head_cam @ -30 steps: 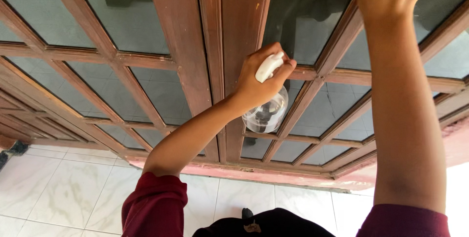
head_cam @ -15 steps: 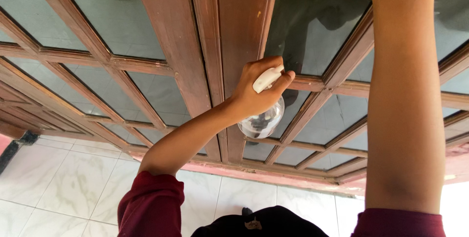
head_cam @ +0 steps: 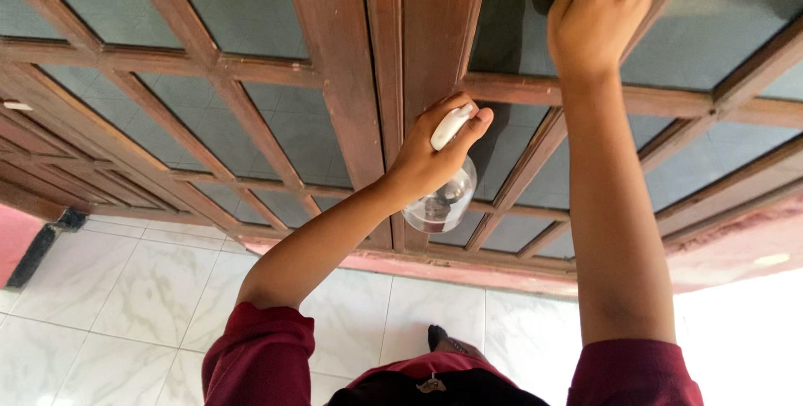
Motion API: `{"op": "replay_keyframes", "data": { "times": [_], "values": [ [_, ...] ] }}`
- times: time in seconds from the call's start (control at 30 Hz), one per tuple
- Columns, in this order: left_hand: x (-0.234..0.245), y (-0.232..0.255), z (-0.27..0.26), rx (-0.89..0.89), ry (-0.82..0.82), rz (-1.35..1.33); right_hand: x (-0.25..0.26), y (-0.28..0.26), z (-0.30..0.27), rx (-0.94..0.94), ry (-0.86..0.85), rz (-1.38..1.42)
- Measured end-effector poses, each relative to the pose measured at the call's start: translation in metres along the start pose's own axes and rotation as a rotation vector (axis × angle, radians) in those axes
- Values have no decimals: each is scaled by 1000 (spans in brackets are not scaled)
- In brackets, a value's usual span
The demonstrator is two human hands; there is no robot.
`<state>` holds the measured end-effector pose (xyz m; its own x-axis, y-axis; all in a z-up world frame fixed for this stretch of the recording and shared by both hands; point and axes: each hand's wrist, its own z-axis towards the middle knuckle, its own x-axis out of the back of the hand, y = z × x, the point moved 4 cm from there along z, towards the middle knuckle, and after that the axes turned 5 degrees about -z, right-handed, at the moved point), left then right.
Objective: The person cleans the glass panels of a wooden door by wiping them with a cloth while holding a spray bottle.
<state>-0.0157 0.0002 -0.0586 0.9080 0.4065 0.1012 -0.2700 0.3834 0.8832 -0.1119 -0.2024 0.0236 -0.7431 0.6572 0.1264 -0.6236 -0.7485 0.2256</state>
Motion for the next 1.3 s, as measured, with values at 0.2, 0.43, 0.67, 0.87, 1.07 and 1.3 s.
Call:
{"op": "replay_keyframes", "data": {
  "times": [0.2,0.43,0.67,0.87,1.07,1.3],
  "values": [
    [6,2,-50,159,-2,-99,20,-17,-105,121,-374,-107],
    [-5,4,-87,153,-10,31,54,21,-174,137,-494,-56],
    [-25,4,-76,38,-6,-152,61,74,-173,46,-476,-308],
    [-60,-10,-27,-35,-8,-201,51,99,-160,110,-503,-212],
    [-113,-24,24,-17,-27,-249,35,104,-111,106,-351,-184],
    [-163,-38,60,-94,-91,-368,40,146,-28,251,-259,-133]
  ]
}}
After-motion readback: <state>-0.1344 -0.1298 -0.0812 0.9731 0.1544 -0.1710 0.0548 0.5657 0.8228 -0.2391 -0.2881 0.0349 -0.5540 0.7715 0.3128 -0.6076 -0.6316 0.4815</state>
